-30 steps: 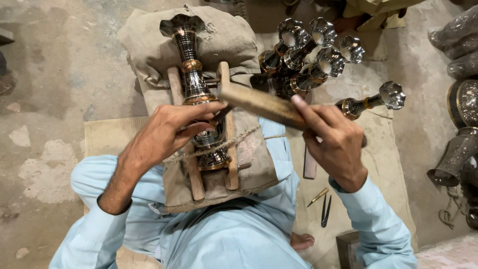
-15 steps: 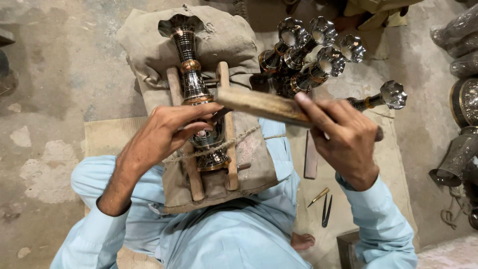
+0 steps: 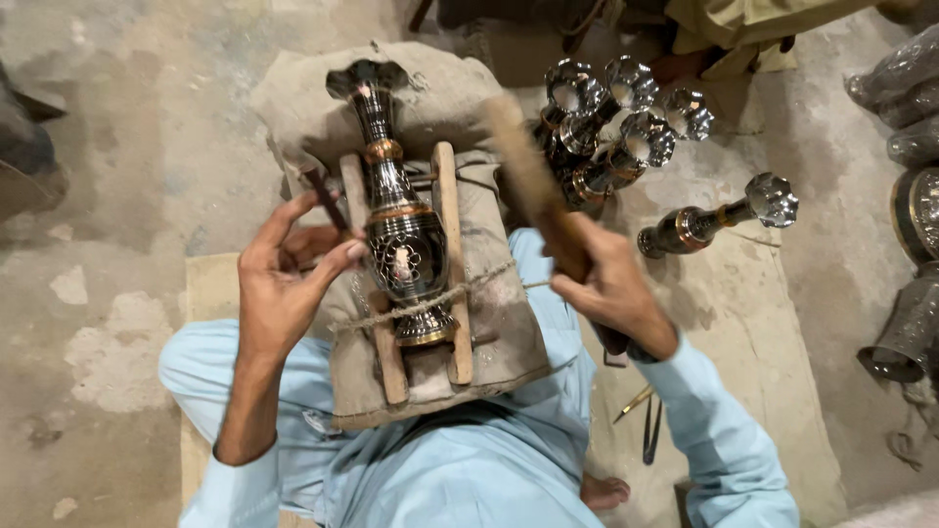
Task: The person sits on the floor and uses a wooden mallet and metal chisel to engrave a decorative pattern onto a metal vase held in a padded wooden cradle. The person repeatedly strikes the chisel to create a honeycomb-like design on the vase's surface.
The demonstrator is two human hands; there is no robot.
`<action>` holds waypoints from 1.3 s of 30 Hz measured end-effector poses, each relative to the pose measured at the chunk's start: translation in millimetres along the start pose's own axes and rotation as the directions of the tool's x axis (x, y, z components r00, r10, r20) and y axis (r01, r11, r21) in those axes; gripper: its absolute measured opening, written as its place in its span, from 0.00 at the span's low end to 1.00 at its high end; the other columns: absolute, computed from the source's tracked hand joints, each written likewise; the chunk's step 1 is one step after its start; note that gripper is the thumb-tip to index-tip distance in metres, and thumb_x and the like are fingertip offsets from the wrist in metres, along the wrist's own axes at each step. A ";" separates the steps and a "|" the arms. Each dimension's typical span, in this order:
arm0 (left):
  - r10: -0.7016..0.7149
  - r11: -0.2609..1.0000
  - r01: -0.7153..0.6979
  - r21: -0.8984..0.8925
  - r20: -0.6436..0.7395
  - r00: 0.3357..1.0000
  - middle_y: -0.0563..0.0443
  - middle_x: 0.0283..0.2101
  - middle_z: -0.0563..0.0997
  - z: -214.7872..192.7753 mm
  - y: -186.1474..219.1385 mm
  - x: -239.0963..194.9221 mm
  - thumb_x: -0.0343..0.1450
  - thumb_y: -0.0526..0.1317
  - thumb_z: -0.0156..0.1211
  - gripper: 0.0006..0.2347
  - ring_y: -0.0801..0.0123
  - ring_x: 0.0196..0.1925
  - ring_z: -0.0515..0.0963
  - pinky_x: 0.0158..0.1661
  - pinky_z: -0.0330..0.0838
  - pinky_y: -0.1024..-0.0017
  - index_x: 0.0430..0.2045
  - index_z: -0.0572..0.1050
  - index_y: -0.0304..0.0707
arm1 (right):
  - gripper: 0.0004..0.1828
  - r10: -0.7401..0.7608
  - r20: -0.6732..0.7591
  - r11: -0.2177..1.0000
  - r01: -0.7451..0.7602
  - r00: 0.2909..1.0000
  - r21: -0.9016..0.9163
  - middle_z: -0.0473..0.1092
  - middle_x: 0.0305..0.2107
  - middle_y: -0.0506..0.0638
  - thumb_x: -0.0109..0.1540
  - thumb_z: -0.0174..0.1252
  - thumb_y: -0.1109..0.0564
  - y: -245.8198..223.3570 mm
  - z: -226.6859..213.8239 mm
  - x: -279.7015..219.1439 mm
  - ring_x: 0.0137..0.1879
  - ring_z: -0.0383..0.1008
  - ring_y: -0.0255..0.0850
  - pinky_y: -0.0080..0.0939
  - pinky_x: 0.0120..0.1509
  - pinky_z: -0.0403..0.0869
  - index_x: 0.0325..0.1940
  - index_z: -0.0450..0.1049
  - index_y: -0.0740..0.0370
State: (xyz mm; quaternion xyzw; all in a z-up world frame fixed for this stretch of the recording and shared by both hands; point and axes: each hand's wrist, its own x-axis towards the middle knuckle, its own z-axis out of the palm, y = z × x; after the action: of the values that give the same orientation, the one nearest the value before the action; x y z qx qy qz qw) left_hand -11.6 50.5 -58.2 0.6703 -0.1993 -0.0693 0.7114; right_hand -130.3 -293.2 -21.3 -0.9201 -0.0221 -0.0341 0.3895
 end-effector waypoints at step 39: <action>-0.110 0.976 0.090 -0.198 -0.095 0.989 0.37 0.42 0.85 -1.8 -36.2 -17.7 0.68 0.27 0.67 0.24 0.60 0.46 0.87 0.48 0.84 0.65 0.59 0.66 0.27 | 0.25 -0.213 -0.132 0.638 0.240 0.968 0.732 0.69 0.59 0.59 0.60 0.56 0.71 17.3 71.8 1.2 0.70 0.71 0.48 0.53 0.77 0.69 0.62 0.64 0.63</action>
State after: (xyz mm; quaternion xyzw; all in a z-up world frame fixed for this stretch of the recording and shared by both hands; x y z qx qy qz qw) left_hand -20.9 55.3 -97.1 0.6100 -0.1199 -0.0887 0.7783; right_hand -124.7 -253.6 -83.3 -0.6707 -0.1428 -0.0858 0.7228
